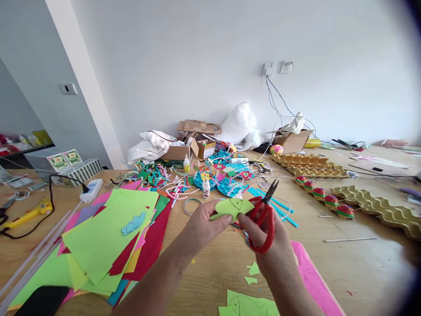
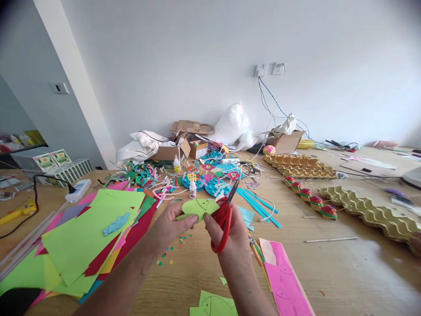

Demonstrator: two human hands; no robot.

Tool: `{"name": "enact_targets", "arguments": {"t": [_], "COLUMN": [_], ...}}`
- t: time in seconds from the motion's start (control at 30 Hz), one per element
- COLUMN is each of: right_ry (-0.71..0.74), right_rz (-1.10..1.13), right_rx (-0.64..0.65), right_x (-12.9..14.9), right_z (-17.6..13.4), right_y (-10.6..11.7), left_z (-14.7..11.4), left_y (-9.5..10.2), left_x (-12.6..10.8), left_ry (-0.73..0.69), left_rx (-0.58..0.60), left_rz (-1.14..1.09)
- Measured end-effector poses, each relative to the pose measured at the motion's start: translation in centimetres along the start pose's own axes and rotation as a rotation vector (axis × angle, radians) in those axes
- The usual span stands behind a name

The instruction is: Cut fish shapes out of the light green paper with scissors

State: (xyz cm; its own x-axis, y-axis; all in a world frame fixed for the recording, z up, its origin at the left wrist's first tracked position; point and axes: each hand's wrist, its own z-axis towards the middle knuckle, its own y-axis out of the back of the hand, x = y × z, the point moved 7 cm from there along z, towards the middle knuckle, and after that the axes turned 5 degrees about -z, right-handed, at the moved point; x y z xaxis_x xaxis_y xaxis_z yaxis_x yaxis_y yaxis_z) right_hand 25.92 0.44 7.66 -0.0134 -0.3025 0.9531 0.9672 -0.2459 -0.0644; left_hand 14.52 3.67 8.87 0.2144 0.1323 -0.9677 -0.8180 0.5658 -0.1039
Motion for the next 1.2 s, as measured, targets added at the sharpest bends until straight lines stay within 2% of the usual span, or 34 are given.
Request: {"name": "enact_targets", "arguments": {"t": [0.17,0.33,0.6,0.67,0.73,0.83,0.9,1.03,1.2], "right_ry": [-0.009,-0.060,-0.067,-0.041,-0.003,0.016,-0.017,-0.045,-0.022], "right_rz": [-0.090,-0.110,-0.041,-0.073,-0.125,-0.188,-0.209,-0.268,-0.340], "right_rx": [0.024,0.059,0.052,0.050,0.073,0.203,0.293,0.393,0.412], "right_x": [0.8,1.0,1.6,1.9,2.0,1.6,1.0,0.3,0.1], "right_z": [-0.1,-0.3,-0.8,-0.9,-0.9,-1.0,-1.2,-1.9,-2.6], "right_y": [0.3,0.2,-0.3,-0.2,-0.3,-1.3,-2.3,-4.0,-4.8], "left_z": [-0.5,-0.7,-1.1,-1.1,-1.0,-1.1,-1.3,-1.6,-1.9], "left_y": [0.5,0.8,-0.2,0.1,0.8,2.1,2.6,2.7,2.4], "left_x": [-0.2,0.0,0.6,0.5,0.2,-0.4,-0.8,-1.9,-2.4], "left_ry": [0.078,0.101,0.137,0.118,0.080,0.004,-0.039,-0.146,-0.199], "left_rx": [0.104,0.110,0.160,0.113,0.000,-0.173,-0.243,-0.311,-0.355], "left_rz": [0.008,0.042,-0.113,-0.119,-0.119,-0.125,-0.159,-0.231,-0.295]}}
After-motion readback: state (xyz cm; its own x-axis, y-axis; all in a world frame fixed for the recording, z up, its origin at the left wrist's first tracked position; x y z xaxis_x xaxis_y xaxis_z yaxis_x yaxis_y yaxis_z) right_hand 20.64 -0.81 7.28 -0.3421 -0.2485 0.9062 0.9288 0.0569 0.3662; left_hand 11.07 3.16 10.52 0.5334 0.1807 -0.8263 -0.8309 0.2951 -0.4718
